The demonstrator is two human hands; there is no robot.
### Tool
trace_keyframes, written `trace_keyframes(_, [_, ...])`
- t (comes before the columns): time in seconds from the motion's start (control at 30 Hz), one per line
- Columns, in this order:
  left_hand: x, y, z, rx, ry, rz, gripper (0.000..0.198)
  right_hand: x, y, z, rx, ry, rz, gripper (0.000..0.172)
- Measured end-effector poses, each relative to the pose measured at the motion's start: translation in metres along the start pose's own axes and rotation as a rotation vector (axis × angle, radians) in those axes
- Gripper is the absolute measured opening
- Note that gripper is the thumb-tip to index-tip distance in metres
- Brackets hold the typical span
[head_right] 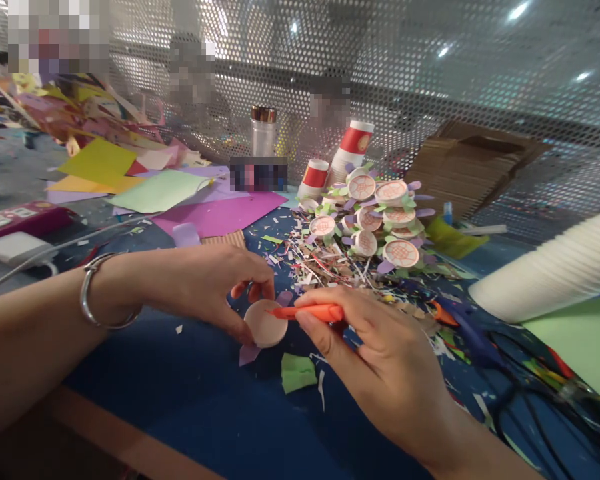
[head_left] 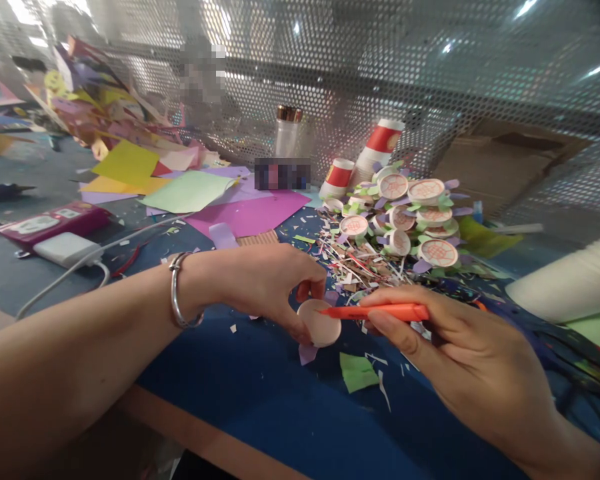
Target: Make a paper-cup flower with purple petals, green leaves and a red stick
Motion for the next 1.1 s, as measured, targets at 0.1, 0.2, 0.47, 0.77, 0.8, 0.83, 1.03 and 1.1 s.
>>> trace_keyframes(0.1, [-0.001,0.000,0.000,0.006,0.005,0.002,0.039,0.000,0.000,-0.001,0.022,-0.030,-0.005,0.016])
trace_keyframes(0.2, [0.000,0.001,0.000,0.004,0.000,-0.008,0.036,0.000,-0.001,-0.004,0.056,-0.068,-0.012,0.017])
trace_keyframes(0.47, [0.001,-0.001,0.001,-0.006,-0.003,-0.005,0.035,0.000,-0.005,-0.008,0.078,-0.109,-0.004,0.016])
trace_keyframes(0.77, [0.001,-0.002,0.004,-0.043,-0.001,-0.006,0.034,0.002,-0.007,-0.008,0.108,-0.098,0.013,0.011])
trace_keyframes(0.8, [0.002,-0.002,0.005,-0.045,0.000,-0.007,0.034,0.001,-0.008,-0.008,0.108,-0.099,0.016,0.011])
trace_keyframes(0.83, [0.002,-0.002,0.005,-0.047,-0.001,-0.009,0.034,0.001,-0.008,-0.009,0.108,-0.103,0.023,0.011])
trace_keyframes(1.03, [0.002,-0.002,0.005,-0.069,-0.014,-0.014,0.035,0.000,-0.007,-0.010,0.065,-0.094,0.036,0.010])
trace_keyframes(1.1, [0.002,-0.002,0.005,-0.070,-0.014,-0.012,0.035,0.000,-0.007,-0.010,0.044,-0.091,0.046,0.012])
Point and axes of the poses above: each hand's wrist, its own x-axis away from the middle knuckle, its own y-axis out of the palm, z = x × y, the point moved 6 cm from there along -x, towards the middle knuckle, and after that the axes turned 8 degrees about -y, right-handed, at the moved point
